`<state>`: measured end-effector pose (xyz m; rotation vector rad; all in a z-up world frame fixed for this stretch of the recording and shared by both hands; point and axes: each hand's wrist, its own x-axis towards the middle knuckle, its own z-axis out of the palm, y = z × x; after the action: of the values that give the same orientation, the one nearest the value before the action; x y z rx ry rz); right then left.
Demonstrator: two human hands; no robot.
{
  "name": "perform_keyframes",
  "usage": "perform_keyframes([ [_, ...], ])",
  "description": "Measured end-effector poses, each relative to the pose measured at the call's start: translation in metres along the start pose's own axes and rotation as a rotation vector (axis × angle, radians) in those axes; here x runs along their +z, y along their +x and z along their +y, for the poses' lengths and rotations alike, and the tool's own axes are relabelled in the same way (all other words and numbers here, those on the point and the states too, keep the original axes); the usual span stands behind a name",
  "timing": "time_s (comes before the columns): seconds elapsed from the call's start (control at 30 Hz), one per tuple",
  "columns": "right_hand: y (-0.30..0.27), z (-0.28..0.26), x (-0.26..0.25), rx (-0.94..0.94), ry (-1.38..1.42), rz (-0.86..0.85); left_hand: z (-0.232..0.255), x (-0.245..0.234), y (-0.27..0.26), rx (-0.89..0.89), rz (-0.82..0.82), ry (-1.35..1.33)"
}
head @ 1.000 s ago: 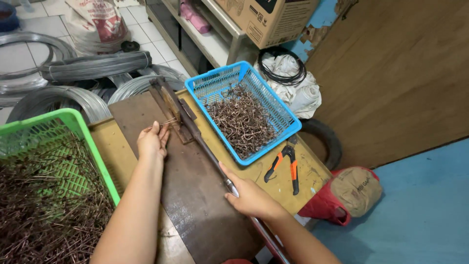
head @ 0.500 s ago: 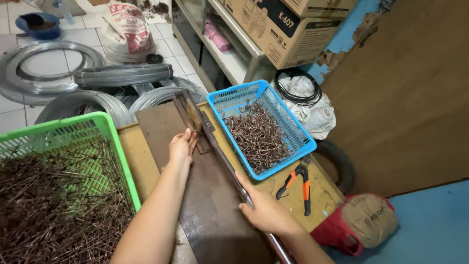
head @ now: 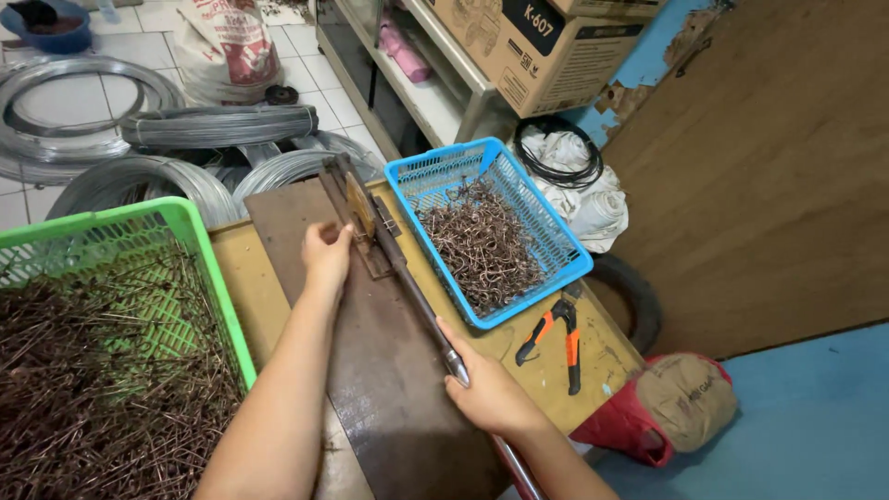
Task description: Cutting small metal rods into shorter lengths using a manual lever-action cutting tool
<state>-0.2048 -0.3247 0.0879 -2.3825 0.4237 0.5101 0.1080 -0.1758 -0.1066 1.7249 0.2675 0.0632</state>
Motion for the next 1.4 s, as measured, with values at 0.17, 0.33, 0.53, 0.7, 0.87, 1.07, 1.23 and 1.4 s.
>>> perform_keyframes([
  [0.17, -0.003, -0.001, -0.003, -0.03, 0.073, 0.003, 0.053, -0.044, -0.028, 0.274, -0.22, 0.671],
  [0.33, -0.016, -0.023, -0.016, 0.065, 0.018, -0.044, 0.034, -0.031, -0.014, 0.359, -0.18, 0.676],
  [0.53, -0.019, -0.029, -0.017, 0.076, -0.064, -0.041, 0.026, -0.025, -0.01, 0.343, -0.179, 0.61],
  [0.7, -0.01, -0.016, -0.011, 0.001, -0.074, -0.015, 0.026, -0.022, -0.013, 0.403, -0.17, 0.585],
  [0.87, -0.008, -0.013, -0.006, 0.029, -0.001, -0.014, 0.026, -0.021, -0.014, 0.412, -0.17, 0.589],
  [1.07, -0.01, -0.015, -0.007, 0.012, -0.027, -0.006, 0.02, -0.015, -0.009, 0.412, -0.142, 0.55],
  [1.23, -0.008, -0.012, -0.005, 0.026, -0.033, -0.012, 0.016, -0.013, -0.007, 0.406, -0.144, 0.537],
  [1.4, -0.012, -0.02, -0.008, 0.047, 0.001, -0.026, 0.025, -0.019, -0.014, 0.391, -0.184, 0.504],
])
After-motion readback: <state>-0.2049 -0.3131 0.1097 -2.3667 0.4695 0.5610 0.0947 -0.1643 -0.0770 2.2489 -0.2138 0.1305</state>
